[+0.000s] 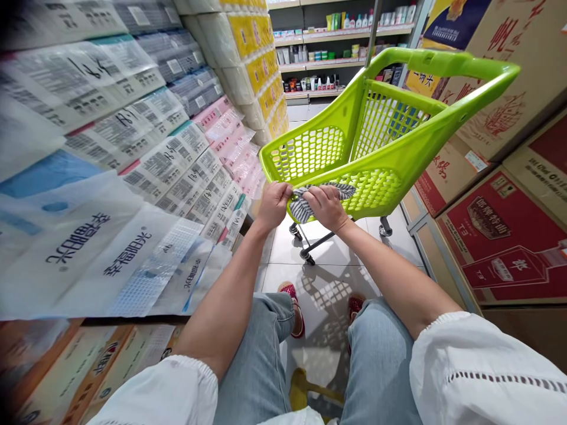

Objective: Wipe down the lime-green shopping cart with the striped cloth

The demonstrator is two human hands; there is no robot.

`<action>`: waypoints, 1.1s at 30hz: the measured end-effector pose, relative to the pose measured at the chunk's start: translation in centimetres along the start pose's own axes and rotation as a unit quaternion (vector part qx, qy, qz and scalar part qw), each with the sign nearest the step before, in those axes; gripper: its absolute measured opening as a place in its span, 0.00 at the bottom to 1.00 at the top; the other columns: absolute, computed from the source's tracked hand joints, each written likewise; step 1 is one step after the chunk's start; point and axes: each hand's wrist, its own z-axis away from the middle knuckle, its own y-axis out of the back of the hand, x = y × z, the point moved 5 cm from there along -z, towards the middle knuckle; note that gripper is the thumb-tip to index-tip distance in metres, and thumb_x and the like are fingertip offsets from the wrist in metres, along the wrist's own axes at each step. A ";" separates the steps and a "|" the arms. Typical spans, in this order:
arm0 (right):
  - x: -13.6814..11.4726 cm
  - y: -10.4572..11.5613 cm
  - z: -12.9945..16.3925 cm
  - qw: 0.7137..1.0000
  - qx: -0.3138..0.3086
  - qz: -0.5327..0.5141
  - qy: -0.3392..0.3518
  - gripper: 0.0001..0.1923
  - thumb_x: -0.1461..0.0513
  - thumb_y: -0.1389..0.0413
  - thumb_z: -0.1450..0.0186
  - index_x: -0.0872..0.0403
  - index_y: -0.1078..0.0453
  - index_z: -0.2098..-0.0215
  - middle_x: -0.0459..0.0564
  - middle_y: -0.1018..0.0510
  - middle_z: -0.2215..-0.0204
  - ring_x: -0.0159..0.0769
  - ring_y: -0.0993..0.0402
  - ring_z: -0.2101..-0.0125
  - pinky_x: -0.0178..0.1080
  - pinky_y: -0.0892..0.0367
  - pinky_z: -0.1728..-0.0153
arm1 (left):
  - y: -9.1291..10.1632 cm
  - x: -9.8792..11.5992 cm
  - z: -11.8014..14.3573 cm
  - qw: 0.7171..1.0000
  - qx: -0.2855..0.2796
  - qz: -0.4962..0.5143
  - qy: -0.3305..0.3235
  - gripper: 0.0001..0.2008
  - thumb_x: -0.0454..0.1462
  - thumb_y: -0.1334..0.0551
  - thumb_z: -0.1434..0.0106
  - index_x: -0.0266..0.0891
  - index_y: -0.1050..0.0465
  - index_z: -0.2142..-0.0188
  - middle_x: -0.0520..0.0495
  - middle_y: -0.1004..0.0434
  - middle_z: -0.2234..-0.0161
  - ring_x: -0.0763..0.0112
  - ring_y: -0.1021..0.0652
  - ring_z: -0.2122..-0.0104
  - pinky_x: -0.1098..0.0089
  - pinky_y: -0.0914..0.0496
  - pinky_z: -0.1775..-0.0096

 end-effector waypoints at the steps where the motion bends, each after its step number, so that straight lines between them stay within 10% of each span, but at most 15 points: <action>1: -0.1 -0.7 0.7 1.000 -0.012 0.003 0.005 0.15 0.62 0.55 0.32 0.52 0.30 0.52 0.53 0.27 0.55 0.40 0.37 0.55 0.43 0.47 0.50 | 0.0 -0.1 0.0 1.000 0.001 0.002 -0.001 0.13 0.37 0.51 0.33 0.42 0.36 0.73 0.48 0.29 0.71 0.65 0.32 0.66 0.64 0.39 0.59; 8: -0.8 -3.2 4.3 0.990 -0.110 0.029 0.085 0.15 0.62 0.56 0.31 0.52 0.30 0.52 0.53 0.26 0.55 0.40 0.36 0.59 0.43 0.46 0.56 | -0.3 -0.4 0.0 1.000 0.000 0.000 -0.004 0.13 0.39 0.52 0.32 0.42 0.35 0.72 0.48 0.28 0.70 0.65 0.32 0.65 0.64 0.39 0.57; 19: 1.5 3.6 -2.3 0.998 0.040 -0.016 -0.042 0.20 0.56 0.54 0.33 0.55 0.35 0.46 0.58 0.32 0.50 0.47 0.41 0.49 0.49 0.47 0.47 | -0.6 -0.2 0.1 1.000 -0.011 -0.004 0.003 0.11 0.36 0.51 0.34 0.42 0.33 0.71 0.48 0.29 0.70 0.65 0.31 0.64 0.65 0.38 0.57; 33: 1.7 -3.3 6.5 0.981 -0.181 0.017 0.065 0.18 0.65 0.53 0.35 0.55 0.33 0.47 0.57 0.28 0.52 0.44 0.37 0.55 0.46 0.44 0.53 | 0.1 0.9 -0.1 0.998 -0.014 -0.058 0.007 0.16 0.39 0.53 0.32 0.41 0.34 0.73 0.46 0.28 0.72 0.64 0.30 0.66 0.63 0.38 0.57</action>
